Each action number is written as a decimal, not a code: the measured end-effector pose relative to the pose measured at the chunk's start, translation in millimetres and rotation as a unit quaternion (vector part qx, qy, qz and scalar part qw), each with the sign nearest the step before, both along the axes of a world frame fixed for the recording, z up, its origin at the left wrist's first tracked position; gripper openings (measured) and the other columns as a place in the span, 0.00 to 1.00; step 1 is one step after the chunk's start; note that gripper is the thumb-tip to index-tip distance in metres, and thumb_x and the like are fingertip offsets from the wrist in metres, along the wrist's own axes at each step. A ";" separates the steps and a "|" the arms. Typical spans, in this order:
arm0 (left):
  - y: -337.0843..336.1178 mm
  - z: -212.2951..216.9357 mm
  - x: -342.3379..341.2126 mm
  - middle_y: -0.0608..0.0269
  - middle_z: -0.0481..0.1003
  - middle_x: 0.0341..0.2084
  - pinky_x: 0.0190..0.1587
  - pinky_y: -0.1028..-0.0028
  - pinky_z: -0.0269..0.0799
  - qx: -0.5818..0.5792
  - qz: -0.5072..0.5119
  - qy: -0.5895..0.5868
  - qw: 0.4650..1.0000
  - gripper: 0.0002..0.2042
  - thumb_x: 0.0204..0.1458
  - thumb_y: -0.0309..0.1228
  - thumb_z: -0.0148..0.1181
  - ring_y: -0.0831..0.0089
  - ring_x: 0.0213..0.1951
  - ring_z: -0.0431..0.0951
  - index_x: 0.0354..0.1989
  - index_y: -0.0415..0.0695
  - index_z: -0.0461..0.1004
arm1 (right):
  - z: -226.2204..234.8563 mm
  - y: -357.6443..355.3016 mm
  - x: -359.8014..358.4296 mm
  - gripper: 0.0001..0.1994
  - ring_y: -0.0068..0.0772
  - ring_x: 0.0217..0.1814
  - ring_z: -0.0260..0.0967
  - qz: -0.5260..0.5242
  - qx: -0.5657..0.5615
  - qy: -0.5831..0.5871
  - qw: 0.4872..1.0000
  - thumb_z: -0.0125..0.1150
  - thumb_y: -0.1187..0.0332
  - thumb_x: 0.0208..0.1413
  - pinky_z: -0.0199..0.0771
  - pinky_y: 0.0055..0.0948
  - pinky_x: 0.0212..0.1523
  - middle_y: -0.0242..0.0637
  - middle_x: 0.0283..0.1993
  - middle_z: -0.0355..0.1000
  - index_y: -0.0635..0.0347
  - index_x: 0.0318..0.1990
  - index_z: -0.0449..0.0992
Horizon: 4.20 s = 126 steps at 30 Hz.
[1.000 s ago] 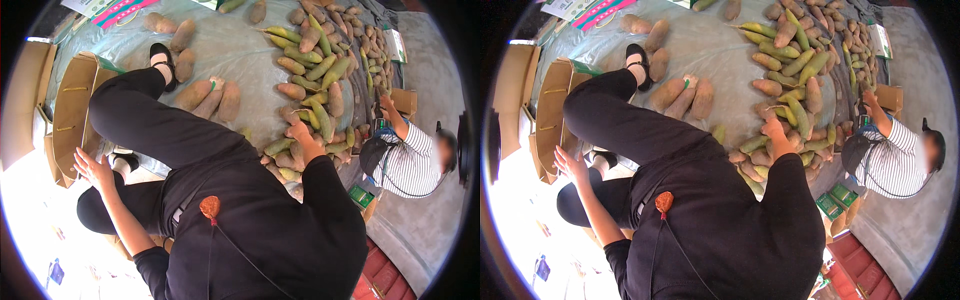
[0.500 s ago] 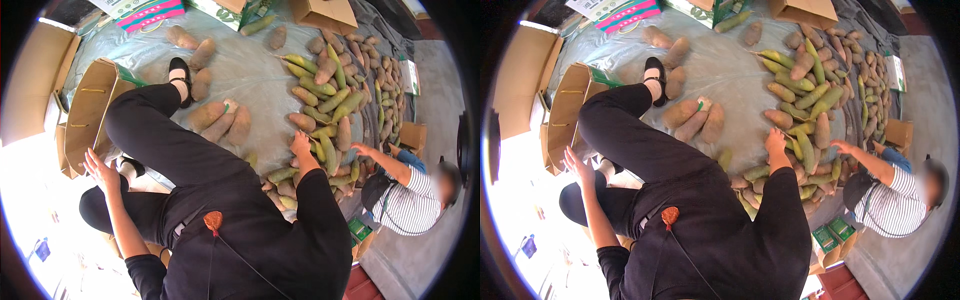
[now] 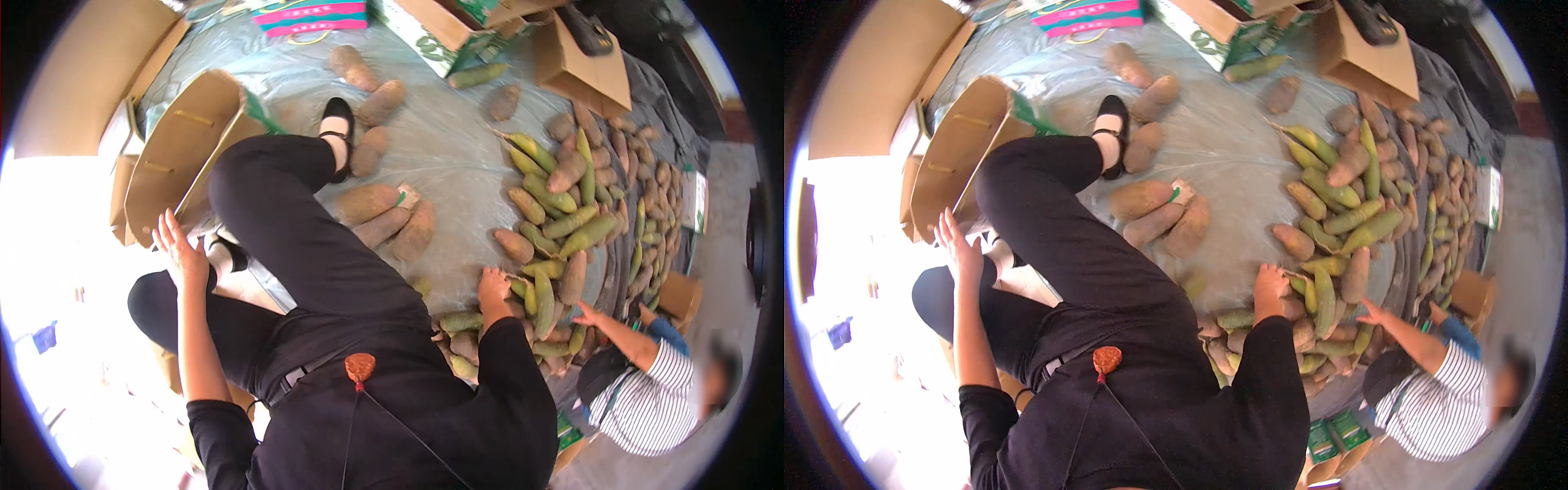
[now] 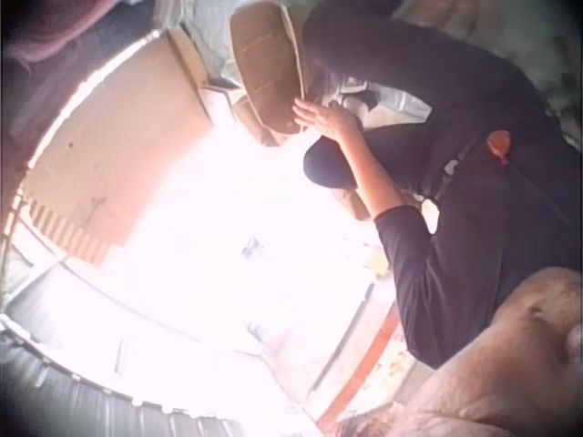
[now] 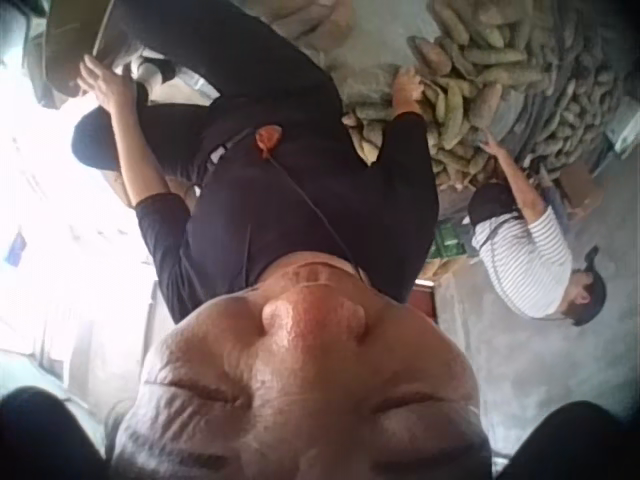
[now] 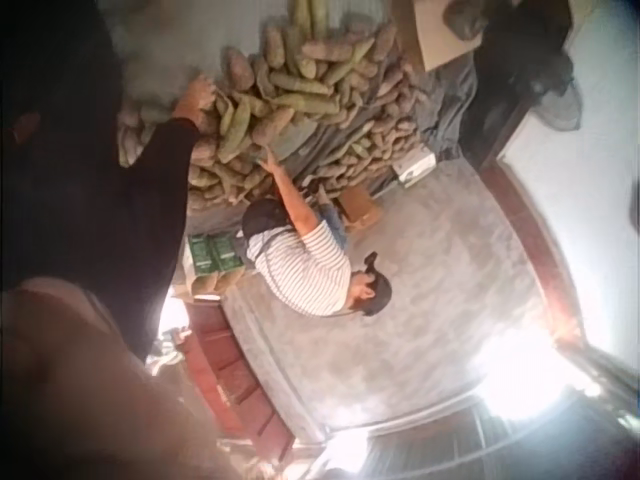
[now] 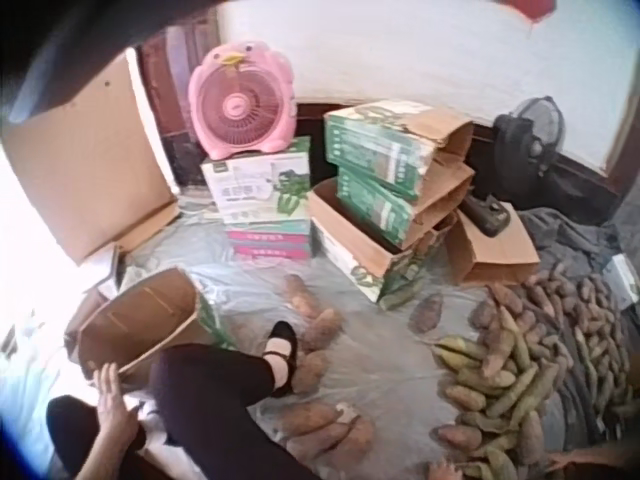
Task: Sorting and weighing root vegetables into boxes.
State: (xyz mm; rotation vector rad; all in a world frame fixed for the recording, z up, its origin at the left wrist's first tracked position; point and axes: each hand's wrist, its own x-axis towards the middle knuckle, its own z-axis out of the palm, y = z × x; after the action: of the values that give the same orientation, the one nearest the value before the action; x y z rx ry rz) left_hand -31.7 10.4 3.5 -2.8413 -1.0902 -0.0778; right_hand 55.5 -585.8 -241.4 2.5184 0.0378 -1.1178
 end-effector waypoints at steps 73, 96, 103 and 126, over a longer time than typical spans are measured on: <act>4.6 -23.0 1.8 0.48 0.48 0.64 0.67 0.52 0.40 0.030 -0.079 -0.062 0.994 0.41 0.45 0.30 0.65 0.43 0.66 0.43 0.66 0.46 0.46 | 1.8 -72.4 -33.4 0.07 0.35 0.31 0.72 -0.774 0.324 -0.115 0.531 0.49 0.66 0.60 0.68 0.28 0.21 0.40 0.31 0.72 0.58 0.40 0.70; 1.3 -33.2 16.6 0.49 0.47 0.65 0.66 0.50 0.43 -0.002 -0.070 -0.084 0.994 0.42 0.44 0.30 0.65 0.41 0.65 0.42 0.66 0.47 0.46 | -129.0 -181.8 -89.0 0.13 0.39 0.31 0.71 -0.480 0.342 -0.155 0.793 0.67 0.59 0.38 0.72 0.32 0.30 0.41 0.28 0.74 0.56 0.29 0.79; 13.3 -7.8 -7.0 0.47 0.52 0.62 0.66 0.52 0.44 0.026 -0.078 -0.068 0.994 0.43 0.40 0.28 0.67 0.44 0.64 0.47 0.65 0.46 0.48 | 67.1 78.9 48.0 0.15 0.27 0.23 0.61 -0.606 0.493 -0.053 0.622 0.46 0.69 0.52 0.74 0.35 0.26 0.31 0.29 0.67 0.59 0.45 0.75; -2.9 8.5 5.1 0.52 0.45 0.66 0.66 0.59 0.48 -0.078 0.042 -0.048 0.995 0.42 0.42 0.28 0.66 0.45 0.67 0.39 0.66 0.46 0.47 | 419.4 407.0 160.5 0.14 0.16 0.23 0.62 0.016 0.828 0.002 0.561 0.49 0.66 0.58 0.66 0.20 0.26 0.23 0.21 0.61 0.63 0.47 0.74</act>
State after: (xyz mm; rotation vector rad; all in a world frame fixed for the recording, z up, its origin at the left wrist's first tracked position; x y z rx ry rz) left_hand -26.6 7.5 12.1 -2.9521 -1.2877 -0.1292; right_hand 216.0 -178.8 178.0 3.8223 2.0370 -1.2215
